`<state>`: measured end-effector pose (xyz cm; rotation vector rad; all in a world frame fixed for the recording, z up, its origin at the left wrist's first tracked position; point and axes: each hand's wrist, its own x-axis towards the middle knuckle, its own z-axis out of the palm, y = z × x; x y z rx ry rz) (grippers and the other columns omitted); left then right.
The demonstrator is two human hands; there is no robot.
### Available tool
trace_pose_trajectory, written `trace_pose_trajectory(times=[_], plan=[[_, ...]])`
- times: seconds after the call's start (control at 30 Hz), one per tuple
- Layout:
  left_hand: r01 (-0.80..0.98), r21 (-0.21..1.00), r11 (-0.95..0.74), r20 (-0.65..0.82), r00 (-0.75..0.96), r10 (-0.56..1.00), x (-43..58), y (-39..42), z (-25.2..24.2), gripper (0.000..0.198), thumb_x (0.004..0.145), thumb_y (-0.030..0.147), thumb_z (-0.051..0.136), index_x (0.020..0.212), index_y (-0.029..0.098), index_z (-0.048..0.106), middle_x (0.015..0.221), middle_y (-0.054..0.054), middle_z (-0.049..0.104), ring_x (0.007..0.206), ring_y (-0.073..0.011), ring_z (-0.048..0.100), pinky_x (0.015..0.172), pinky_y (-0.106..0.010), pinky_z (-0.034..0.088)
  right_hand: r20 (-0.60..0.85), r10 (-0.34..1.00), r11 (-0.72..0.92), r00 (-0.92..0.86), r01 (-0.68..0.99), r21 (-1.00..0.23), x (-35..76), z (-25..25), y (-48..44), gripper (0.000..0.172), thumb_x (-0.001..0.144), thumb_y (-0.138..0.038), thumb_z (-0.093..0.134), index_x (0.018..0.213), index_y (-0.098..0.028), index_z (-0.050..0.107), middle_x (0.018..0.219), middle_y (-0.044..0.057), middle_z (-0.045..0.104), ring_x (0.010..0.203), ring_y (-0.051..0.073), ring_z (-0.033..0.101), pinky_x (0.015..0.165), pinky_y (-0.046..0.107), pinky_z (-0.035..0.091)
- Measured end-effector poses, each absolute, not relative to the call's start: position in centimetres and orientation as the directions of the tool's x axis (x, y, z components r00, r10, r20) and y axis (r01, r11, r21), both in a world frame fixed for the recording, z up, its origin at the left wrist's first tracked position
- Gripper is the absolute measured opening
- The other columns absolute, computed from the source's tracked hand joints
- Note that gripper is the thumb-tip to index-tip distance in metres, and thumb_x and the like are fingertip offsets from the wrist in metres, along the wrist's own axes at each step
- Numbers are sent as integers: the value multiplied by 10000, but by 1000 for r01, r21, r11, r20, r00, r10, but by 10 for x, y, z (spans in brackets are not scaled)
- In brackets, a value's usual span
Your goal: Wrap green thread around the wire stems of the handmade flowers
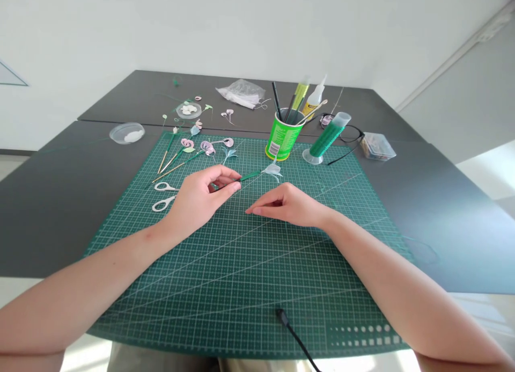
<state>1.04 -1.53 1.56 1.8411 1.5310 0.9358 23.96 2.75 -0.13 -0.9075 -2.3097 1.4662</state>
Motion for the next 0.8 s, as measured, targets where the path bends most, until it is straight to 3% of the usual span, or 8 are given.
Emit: trace_pose_trajectory(times=[0.43,0.57,0.8], plan=[[641,729,-241,138,207,969,3,-6,3,153,926,332,671,987,206,734,897,-21,778,797,-167,700,743,-295,538,-46,495,256,-868,196,-947,240,10,19,325,935,-382,659,1043,-120,819,508,-44,470,473,60,242,426,245,172],[650,715,-258,83,288,954,5,-9,3,147,925,346,676,953,218,744,846,0,776,708,-149,669,681,-281,510,54,503,251,-863,87,-964,244,16,20,303,934,-354,669,1039,-110,815,523,-33,524,480,59,268,430,246,198],[658,707,-260,25,344,939,12,-17,11,148,936,331,652,940,226,757,845,21,778,687,-134,659,664,-267,489,160,592,246,-790,-12,-969,249,23,24,276,901,-402,698,936,-164,833,676,21,690,552,88,442,497,258,331]])
